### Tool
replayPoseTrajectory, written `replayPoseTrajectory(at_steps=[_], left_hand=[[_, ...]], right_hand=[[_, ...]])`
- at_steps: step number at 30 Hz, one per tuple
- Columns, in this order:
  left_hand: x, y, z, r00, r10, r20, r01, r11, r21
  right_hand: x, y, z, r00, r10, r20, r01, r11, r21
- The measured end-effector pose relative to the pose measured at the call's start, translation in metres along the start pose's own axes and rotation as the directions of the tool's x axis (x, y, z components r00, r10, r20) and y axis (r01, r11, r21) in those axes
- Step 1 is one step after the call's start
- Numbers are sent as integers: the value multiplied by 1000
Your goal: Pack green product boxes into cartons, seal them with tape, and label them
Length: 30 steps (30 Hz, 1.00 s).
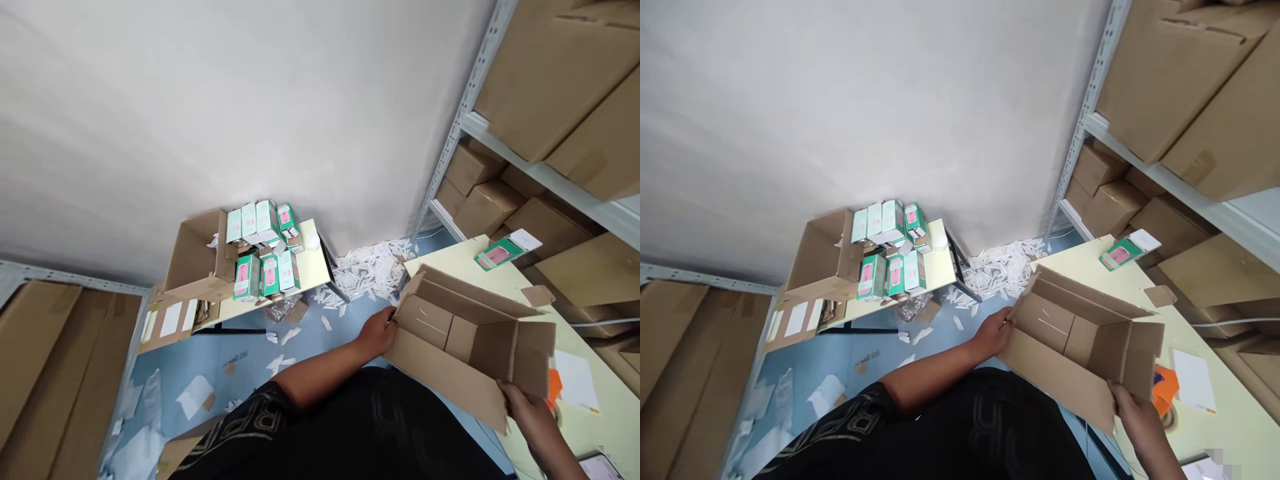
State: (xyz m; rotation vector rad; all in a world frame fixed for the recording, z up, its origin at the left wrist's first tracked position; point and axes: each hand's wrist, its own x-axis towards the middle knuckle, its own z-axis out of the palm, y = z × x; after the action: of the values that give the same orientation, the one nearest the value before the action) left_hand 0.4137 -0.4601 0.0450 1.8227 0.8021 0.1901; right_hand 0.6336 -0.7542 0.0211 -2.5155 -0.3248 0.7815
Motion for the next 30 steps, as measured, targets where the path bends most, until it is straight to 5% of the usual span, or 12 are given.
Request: replayPoseTrajectory(at_steps=[2, 8, 14, 19, 23, 27, 30], left_hand=[[-21, -6, -33, 997, -6, -80, 3, 999, -35], [-95, -58, -137, 929, -49, -366, 12, 995, -103], [-174, -122, -220, 839, -124, -530, 38, 985, -170], [-227, -158, -263, 767, -143, -626, 16, 979, -205], [-253, -168, -279, 732, -176, -658, 14, 969, -245], [-262, -164, -298, 751, -38, -659, -87, 984, -155], [-261, -159, -325, 705, -32, -709, -66, 992, -110]], right_hand=[[-10, -46, 5, 995, -6, 102, 4, 1000, 19], [-66, -189, 70, 956, -294, 15, 293, 942, -165], [-120, -265, 155, 825, -556, 99, 555, 766, -325], [-147, -310, 205, 692, -688, 217, 710, 597, -373], [-151, -343, 222, 623, -728, 287, 769, 501, -397], [-137, -377, 220, 625, -721, 298, 771, 510, -381], [-125, -403, 217, 650, -690, 317, 756, 548, -357]])
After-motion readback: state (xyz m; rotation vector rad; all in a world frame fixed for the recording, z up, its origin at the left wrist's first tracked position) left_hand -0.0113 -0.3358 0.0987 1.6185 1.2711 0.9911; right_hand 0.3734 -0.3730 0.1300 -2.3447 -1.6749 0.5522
